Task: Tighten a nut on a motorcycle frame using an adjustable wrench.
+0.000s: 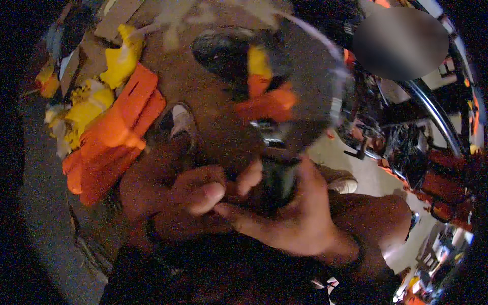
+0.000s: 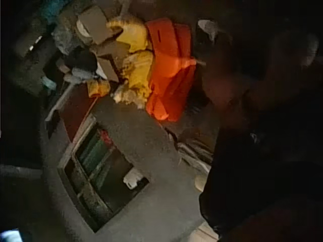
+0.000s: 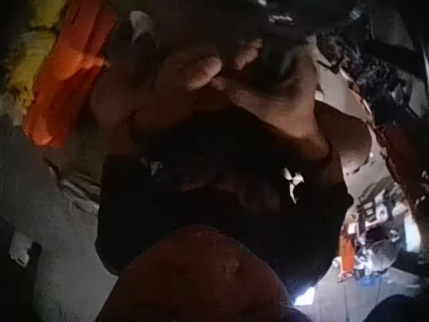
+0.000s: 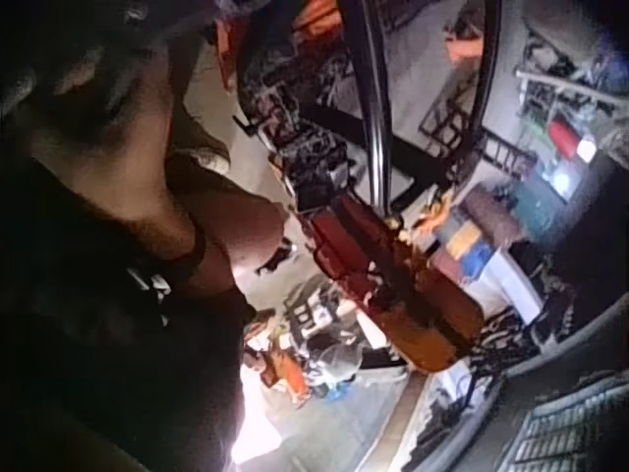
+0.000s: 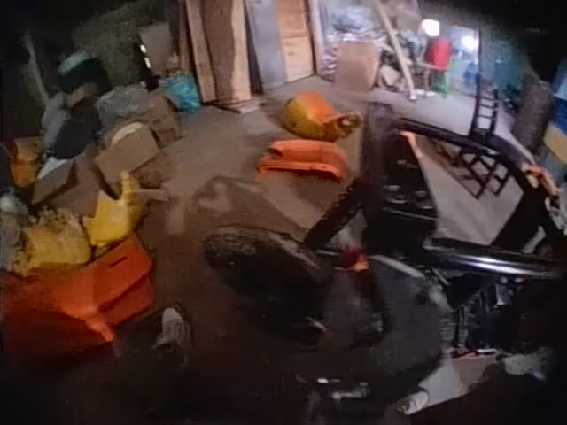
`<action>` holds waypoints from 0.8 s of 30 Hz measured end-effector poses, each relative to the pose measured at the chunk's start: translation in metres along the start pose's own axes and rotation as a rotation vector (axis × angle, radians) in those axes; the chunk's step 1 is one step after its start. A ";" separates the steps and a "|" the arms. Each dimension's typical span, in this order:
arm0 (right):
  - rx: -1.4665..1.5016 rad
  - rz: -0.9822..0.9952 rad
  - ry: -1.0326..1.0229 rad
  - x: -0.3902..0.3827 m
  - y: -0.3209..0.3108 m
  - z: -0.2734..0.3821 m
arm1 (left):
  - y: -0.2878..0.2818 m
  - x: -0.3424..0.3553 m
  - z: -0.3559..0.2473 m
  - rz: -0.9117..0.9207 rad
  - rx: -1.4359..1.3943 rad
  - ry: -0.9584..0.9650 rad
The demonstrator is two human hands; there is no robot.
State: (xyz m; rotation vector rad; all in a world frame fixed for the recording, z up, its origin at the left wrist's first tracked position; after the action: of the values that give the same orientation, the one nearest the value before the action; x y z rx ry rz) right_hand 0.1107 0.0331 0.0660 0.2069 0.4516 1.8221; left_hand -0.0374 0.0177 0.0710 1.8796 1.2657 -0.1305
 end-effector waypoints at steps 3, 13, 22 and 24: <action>-0.031 0.034 -0.085 0.002 0.006 -0.003 | 0.002 -0.005 -0.008 0.000 -0.196 -0.033; -0.030 0.081 -0.044 -0.003 0.005 0.000 | -0.002 -0.002 0.007 0.024 0.083 0.145; -0.018 0.070 -0.024 0.000 0.007 -0.002 | 0.000 -0.005 -0.010 -0.021 -0.023 -0.014; -0.073 0.133 -0.057 0.001 0.007 -0.001 | 0.001 -0.004 -0.009 -0.034 0.006 0.022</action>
State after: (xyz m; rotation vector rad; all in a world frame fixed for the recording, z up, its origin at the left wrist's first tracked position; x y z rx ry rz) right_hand 0.1038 0.0320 0.0684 0.2432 0.3377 1.9542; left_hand -0.0418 0.0203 0.0793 1.8699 1.3133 -0.1319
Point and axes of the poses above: each hand's wrist, its own x-axis towards the middle knuckle, its own y-axis out of the palm, z = x × y, the point moved 2 cm from there along x, towards the middle knuckle, and after that the axes turned 10 degrees about x, right-handed, at the moved point
